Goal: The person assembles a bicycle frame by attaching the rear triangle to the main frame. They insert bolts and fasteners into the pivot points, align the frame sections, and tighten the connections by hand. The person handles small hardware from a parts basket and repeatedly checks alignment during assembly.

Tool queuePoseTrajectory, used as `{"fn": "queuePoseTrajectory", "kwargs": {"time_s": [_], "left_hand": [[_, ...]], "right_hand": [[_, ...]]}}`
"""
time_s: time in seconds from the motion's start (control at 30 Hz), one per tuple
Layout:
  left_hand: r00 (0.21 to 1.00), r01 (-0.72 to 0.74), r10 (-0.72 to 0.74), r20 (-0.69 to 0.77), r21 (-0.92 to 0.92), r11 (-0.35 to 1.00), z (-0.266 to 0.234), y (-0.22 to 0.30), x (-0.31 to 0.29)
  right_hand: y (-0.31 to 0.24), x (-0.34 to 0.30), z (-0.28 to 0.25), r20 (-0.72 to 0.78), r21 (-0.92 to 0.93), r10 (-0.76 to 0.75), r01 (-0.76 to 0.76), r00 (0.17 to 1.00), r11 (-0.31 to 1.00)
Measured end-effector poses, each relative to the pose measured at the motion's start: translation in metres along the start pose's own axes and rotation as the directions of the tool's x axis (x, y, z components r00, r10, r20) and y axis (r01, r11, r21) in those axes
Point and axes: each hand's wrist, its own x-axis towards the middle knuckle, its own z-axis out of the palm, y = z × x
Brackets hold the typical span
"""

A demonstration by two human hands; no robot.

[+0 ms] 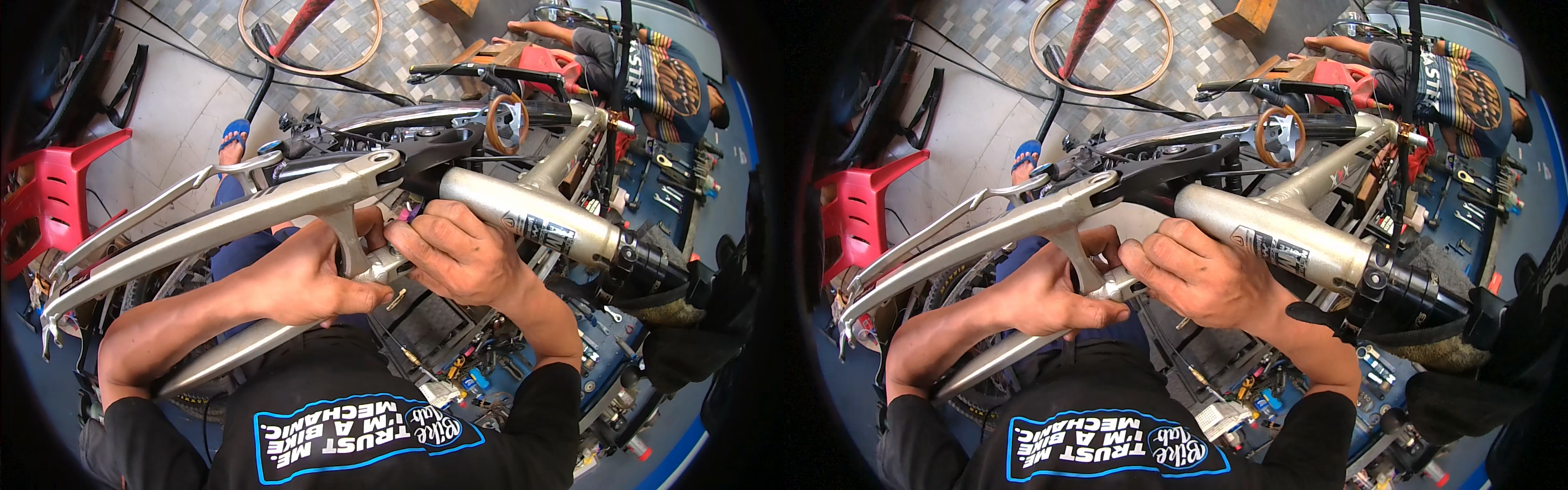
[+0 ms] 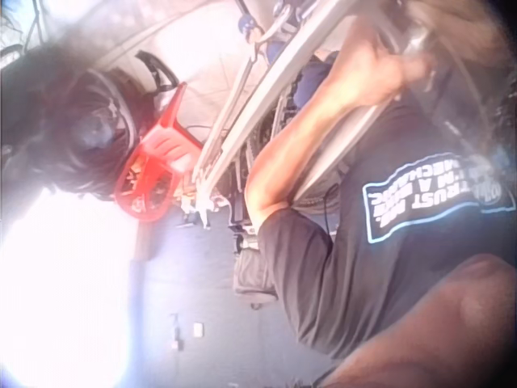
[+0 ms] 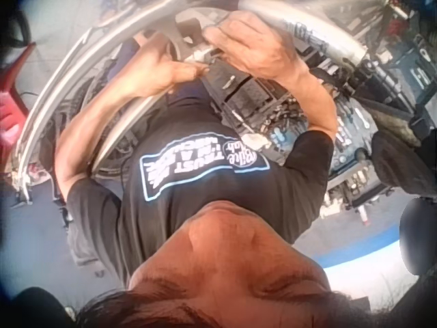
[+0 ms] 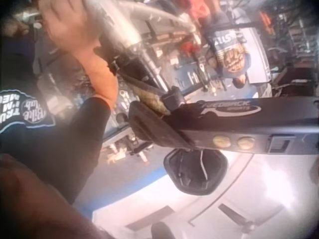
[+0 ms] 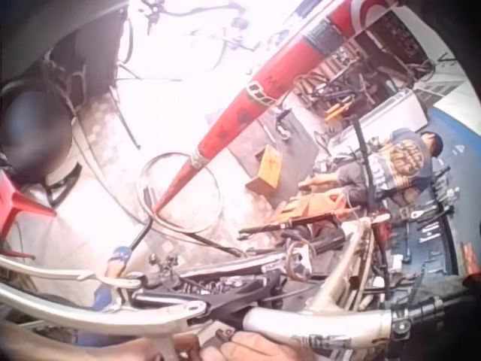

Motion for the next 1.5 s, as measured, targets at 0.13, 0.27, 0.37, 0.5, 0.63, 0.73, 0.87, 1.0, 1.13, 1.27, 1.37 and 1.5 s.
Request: {"fn": "queuePoseTrajectory", "kwargs": {"time_s": [0.13, 0.27, 0.37, 0.5, 0.63, 0.73, 0.87, 1.0, 1.13, 1.27, 1.37, 1.5], "left_hand": [[0.999, 0.004, -0.004, 0.034, -0.012, 1.000, -0.002, 0.000, 0.001], [1.000, 0.015, -0.015, 0.005, -0.007, 1.000, 0.001, 0.003, -0.001], [0.994, -0.008, 0.016, -0.107, 0.080, 0.997, 0.005, 0.003, -0.006], [0.961, -0.194, 0.195, -0.195, 0.026, 0.981, 0.009, -0.016, -0.005], [0.983, -0.089, 0.099, -0.152, 0.067, 0.994, 0.008, -0.005, -0.012], [0.974, -0.112, 0.110, -0.199, 0.001, 0.994, 0.010, -0.006, -0.009], [0.972, -0.103, 0.102, -0.211, 0.008, 0.995, 0.011, -0.001, -0.011], [0.977, -0.090, 0.086, -0.195, -0.013, 0.996, 0.002, -0.007, -0.012], [0.967, -0.058, 0.073, -0.244, 0.067, 0.996, 0.006, -0.003, -0.014], [0.946, -0.019, 0.093, -0.309, 0.234, 0.972, 0.019, 0.005, -0.016], [0.928, 0.098, 0.047, -0.369, 0.362, 0.927, 0.031, 0.015, -0.020], [0.907, 0.224, 0.080, -0.414, 0.634, 0.740, 0.036, 0.012, -0.028]], "right_hand": [[0.003, -0.004, 0.004, -0.013, -0.031, -0.042, 0.042, 0.999, 0.999], [0.008, -0.008, 0.015, -0.082, -0.055, -0.132, 0.128, 0.988, 0.990], [0.012, -0.010, 0.014, -0.091, -0.031, -0.126, 0.123, 0.988, 0.992], [-0.002, -0.015, 0.015, -0.176, 0.042, 0.079, -0.073, 0.981, 0.996], [-0.012, -0.023, 0.020, -0.209, 0.016, 0.151, -0.151, 0.966, 0.988], [-0.017, -0.022, 0.018, -0.222, 0.215, 0.238, -0.191, 0.945, 0.958], [-0.026, -0.019, 0.016, -0.307, 0.264, 0.191, -0.109, 0.933, 0.958], [-0.044, -0.015, 0.043, -0.508, -0.017, 0.194, -0.234, 0.840, 0.972], [-0.028, -0.019, 0.045, -0.412, -0.183, 0.154, -0.247, 0.898, 0.952], [-0.013, -0.017, 0.043, -0.444, -0.228, 0.017, -0.132, 0.896, 0.965], [-0.011, -0.012, 0.034, -0.353, -0.322, -0.045, -0.076, 0.934, 0.944], [-0.005, 0.008, 0.027, -0.274, -0.441, -0.202, 0.064, 0.940, 0.895]]}}
